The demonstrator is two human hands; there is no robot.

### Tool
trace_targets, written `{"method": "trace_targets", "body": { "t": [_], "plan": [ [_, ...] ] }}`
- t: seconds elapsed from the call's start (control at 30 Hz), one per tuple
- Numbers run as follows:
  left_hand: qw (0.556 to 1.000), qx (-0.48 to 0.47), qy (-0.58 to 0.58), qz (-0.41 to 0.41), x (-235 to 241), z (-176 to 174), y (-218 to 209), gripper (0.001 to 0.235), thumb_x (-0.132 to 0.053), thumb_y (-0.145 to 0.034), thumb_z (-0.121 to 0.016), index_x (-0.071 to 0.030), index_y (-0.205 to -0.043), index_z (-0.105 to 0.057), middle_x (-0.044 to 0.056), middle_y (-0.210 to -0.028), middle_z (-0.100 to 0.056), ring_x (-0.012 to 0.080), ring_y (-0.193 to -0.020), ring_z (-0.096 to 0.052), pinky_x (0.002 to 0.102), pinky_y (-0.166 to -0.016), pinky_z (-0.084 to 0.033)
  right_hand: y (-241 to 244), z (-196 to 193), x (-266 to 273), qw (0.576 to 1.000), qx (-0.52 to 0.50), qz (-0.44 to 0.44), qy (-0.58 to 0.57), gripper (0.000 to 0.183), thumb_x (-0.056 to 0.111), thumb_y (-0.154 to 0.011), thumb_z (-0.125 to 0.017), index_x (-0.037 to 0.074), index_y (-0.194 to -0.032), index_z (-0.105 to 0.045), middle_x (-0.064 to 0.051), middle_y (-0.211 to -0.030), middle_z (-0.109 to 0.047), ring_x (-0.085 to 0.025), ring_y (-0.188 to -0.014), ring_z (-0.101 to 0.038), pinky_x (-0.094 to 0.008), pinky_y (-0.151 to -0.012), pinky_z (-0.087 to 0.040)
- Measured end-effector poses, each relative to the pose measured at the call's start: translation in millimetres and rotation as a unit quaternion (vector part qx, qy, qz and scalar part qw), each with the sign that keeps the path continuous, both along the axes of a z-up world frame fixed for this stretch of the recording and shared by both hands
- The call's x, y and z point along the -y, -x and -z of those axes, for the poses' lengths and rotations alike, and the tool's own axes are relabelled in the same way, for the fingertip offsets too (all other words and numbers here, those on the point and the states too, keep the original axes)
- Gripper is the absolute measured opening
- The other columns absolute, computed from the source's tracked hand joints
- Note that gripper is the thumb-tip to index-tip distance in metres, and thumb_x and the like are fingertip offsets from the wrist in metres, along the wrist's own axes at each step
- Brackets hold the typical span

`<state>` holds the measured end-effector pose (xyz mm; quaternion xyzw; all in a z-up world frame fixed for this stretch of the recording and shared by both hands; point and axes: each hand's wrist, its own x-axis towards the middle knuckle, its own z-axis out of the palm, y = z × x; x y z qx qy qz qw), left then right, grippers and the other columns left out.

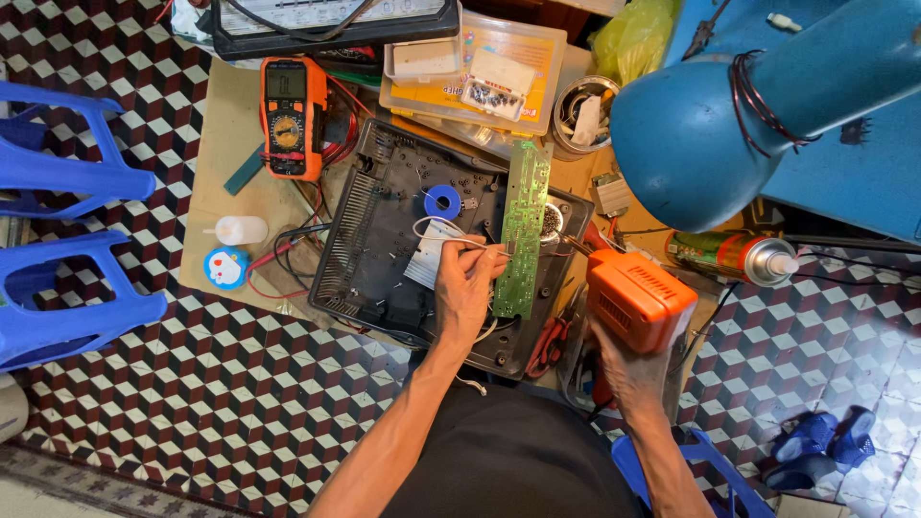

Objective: The person uses a heat gun to apply heat to a green circuit board, then flips it to inspect the other side. They continue heating specific areas of the board while holding it with one hand and operating the heat gun with the other.

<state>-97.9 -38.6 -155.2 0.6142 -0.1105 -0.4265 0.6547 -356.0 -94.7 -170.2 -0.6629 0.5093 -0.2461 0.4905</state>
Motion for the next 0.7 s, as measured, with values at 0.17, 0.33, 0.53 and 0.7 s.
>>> {"method": "trace_targets", "body": {
  "t": [0.17, 0.33, 0.53, 0.7],
  "plan": [
    [0.999, 0.024, -0.01, -0.032, 9.6, -1.3, 0.2, 0.024, -0.016, -0.104, -0.058, 0.002, -0.117, -0.052, 0.017, -0.109, -0.073, 0.0238, -0.098, -0.075, 0.034, -0.088, -0.063, -2.3, -30.0, -14.0, 0.874, -0.273, -0.148, 0.374, 0.06, 0.009, -0.087, -0.074, 0.041, -0.134, -0.054, -0.012, -0.146, -0.042, -0.028, -0.135, -0.052, -0.04, -0.113, -0.048],
    [0.998, 0.044, -0.028, -0.032, 15.1, -3.1, -0.6, 0.022, -0.017, -0.104, -0.058, 0.001, -0.115, -0.053, 0.016, -0.105, -0.074, 0.0225, -0.097, -0.076, 0.033, -0.087, -0.063, -12.9, -29.2, -21.5, 0.994, -0.092, 0.013, 0.05, 0.07, 0.023, -0.083, -0.081, 0.035, -0.142, -0.045, -0.01, -0.137, -0.05, -0.023, -0.113, -0.061, -0.039, -0.099, -0.06],
    [0.997, 0.067, -0.048, -0.011, 17.2, -5.8, 3.1, 0.02, -0.015, -0.102, -0.061, 0.0, -0.113, -0.054, 0.015, -0.1, -0.076, 0.022, -0.093, -0.077, 0.032, -0.084, -0.064, -21.5, -36.7, -18.9, 0.983, -0.127, -0.008, 0.136, 0.068, 0.022, -0.08, -0.081, 0.017, -0.137, -0.045, -0.008, -0.127, -0.057, -0.017, -0.099, -0.067, -0.032, -0.088, -0.064],
    [0.997, 0.056, -0.043, -0.012, 16.8, -4.5, -0.2, 0.021, -0.015, -0.103, -0.058, 0.0, -0.117, -0.052, 0.016, -0.108, -0.076, 0.0227, -0.097, -0.076, 0.032, -0.085, -0.064, -32.8, -50.5, -16.0, 0.997, -0.018, 0.038, 0.07, 0.07, 0.02, -0.086, -0.081, 0.004, -0.142, -0.041, -0.008, -0.125, -0.057, -0.014, -0.101, -0.066, -0.031, -0.089, -0.062]
  ]
}}
